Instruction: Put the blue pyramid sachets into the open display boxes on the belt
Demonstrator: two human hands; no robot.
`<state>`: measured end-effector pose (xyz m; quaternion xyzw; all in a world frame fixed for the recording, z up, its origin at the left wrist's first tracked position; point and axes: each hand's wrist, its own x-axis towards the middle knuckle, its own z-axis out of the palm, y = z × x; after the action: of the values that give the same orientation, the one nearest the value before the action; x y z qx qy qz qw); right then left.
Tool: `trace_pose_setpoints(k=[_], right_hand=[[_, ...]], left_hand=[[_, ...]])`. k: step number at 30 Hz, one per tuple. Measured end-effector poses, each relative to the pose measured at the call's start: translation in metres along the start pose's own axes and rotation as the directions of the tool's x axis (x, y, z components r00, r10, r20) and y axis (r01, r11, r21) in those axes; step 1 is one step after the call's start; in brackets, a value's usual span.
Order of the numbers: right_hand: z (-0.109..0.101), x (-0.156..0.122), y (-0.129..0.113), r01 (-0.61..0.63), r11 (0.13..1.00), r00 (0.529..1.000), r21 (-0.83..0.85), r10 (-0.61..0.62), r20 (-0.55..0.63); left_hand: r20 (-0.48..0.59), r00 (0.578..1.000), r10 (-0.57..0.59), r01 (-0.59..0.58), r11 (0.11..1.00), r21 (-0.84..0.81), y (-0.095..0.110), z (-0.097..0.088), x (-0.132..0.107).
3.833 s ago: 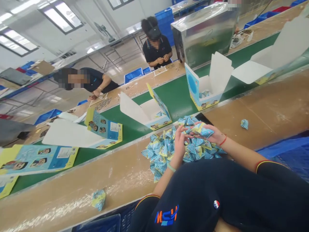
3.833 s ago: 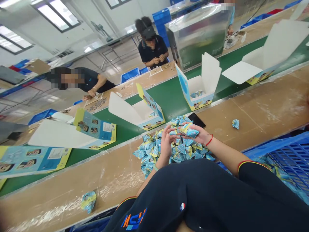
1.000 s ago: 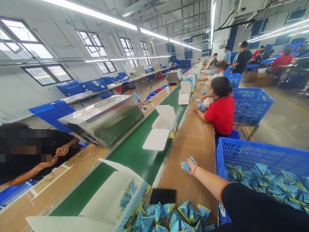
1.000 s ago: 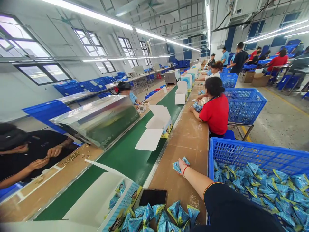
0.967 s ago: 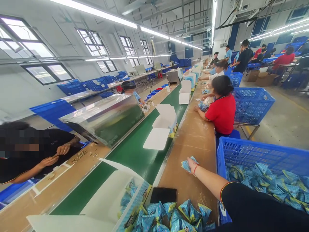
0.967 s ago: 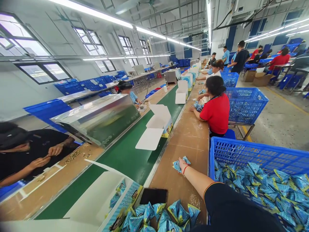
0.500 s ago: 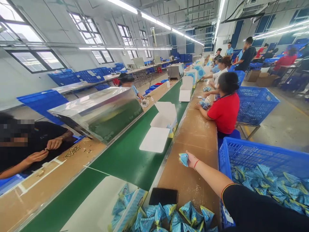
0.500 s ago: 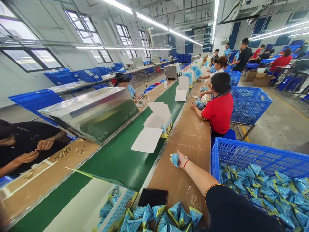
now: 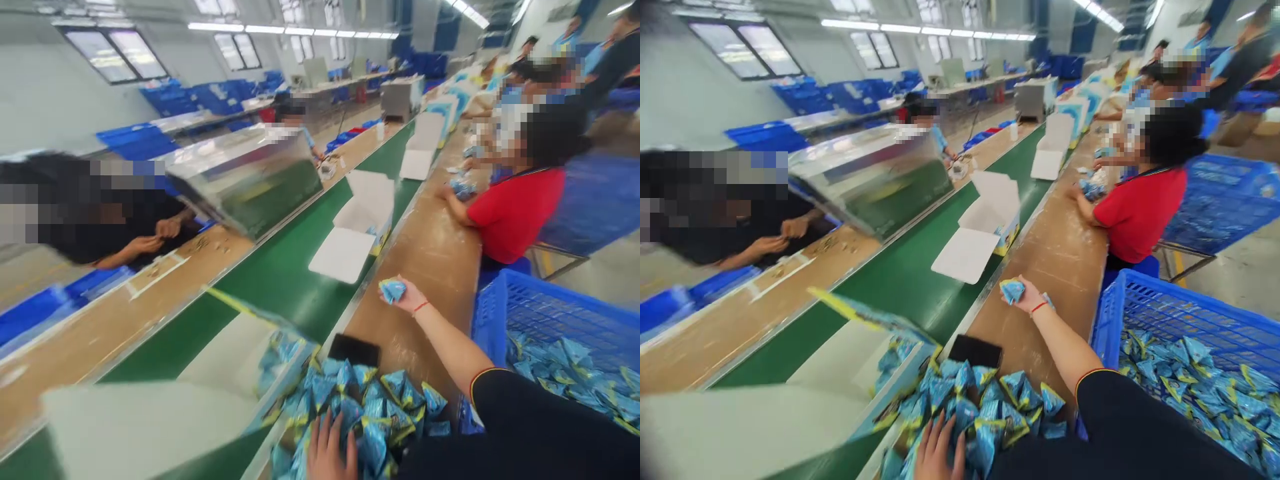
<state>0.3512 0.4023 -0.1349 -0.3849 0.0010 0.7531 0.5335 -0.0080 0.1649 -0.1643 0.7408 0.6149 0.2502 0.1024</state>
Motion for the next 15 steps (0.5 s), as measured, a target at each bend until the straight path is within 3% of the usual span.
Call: trace_pose_setpoints(k=[2,5,7,11,13,15], right_hand=[[0.008,-0.001,-0.011,0.017,1.000,0.999,0.022,-0.018,0.036],[0.040,0.001,-0.044,0.177,0.979,0.976,0.102,-0.188,0.113],[0.073,0.004,-0.072,0.330,0.929,0.924,0.167,-0.354,0.144],[0.146,0.025,-0.128,0.601,0.777,0.754,0.186,-0.629,0.188],[0.175,0.047,-0.151,0.653,0.744,0.721,0.139,-0.667,0.186],[0.195,0.075,-0.169,0.679,0.733,0.725,0.021,-0.675,0.135]], left_hand=[[-0.010,1.000,0.018,-0.017,0.997,0.078,-0.002,0.008,-0.012],[-0.035,0.999,0.026,-0.020,0.988,0.152,-0.001,0.011,-0.021],[-0.023,1.000,0.008,-0.004,0.986,0.167,0.003,0.009,-0.024],[0.034,0.998,-0.048,0.041,0.984,0.171,0.007,0.004,-0.028],[0.052,0.997,-0.062,0.052,0.983,0.175,0.006,0.003,-0.030],[0.074,0.996,-0.049,0.035,0.984,0.176,0.002,0.002,-0.034]])
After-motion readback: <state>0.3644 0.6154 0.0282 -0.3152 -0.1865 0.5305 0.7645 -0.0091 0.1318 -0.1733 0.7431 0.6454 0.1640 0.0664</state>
